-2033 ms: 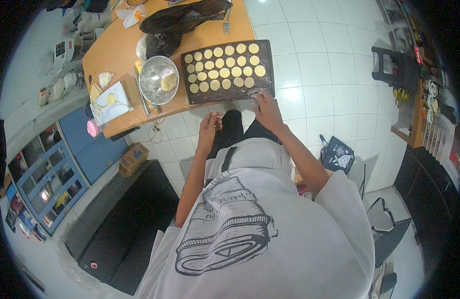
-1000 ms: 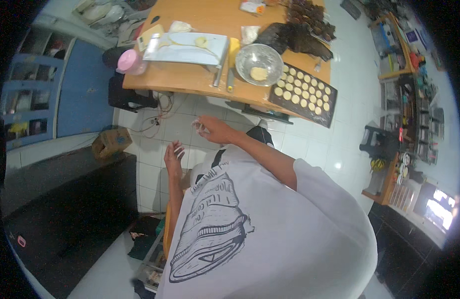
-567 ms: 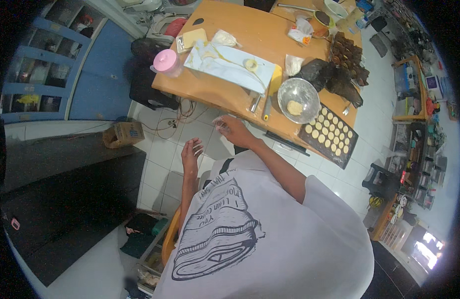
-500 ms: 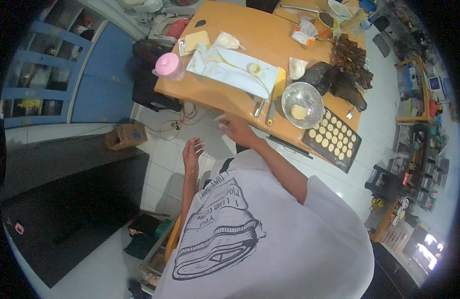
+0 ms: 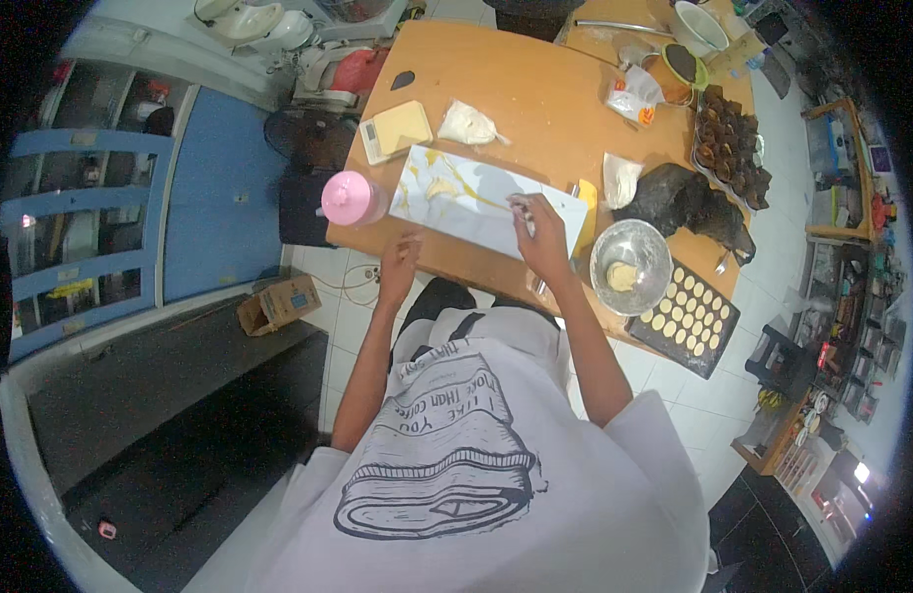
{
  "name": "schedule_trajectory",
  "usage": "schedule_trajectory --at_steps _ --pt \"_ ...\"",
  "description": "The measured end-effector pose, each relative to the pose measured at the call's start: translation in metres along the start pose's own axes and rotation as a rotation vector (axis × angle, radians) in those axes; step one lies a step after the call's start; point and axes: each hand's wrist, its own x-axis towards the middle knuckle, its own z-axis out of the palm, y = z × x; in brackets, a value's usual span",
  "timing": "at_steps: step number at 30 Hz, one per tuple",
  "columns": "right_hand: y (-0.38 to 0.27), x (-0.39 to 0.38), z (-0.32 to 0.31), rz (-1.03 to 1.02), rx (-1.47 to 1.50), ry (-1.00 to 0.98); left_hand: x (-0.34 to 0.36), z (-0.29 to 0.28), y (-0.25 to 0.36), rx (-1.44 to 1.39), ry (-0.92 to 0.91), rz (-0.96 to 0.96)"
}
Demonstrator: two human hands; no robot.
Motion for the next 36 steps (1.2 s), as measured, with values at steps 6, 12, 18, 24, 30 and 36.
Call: schedule_trajectory --at_steps 6,12,18,24,30,36 --pt "-0.001 -0.007 0.0 0.124 -0.122 0.185 0.091 0.009 0.042 0.248 -0.174 0.272" --pt "-0.02 -0.034 0.048 0.386 -0.15 0.426 0.14 0.018 0.022 0.578 -0.446 0.66" --pt "-0.055 -0.027 0.108 0.455 -0.122 0.464 0.151 0.012 0.024 0.253 -0.747 0.343" --pt "-0.08 -0.004 0.142 0.498 0.061 0.515 0.14 -0.001 0.041 -0.01 -1.012 0.176" --pt "-0.074 0.009 0.151 0.494 0.004 0.498 0.148 -0.016 0.061 -0.073 -1.035 -0.045" --pt "-0.087 0.024 0.165 0.286 -0.053 0.505 0.155 -0.029 0.068 -0.326 -0.901 -0.401"
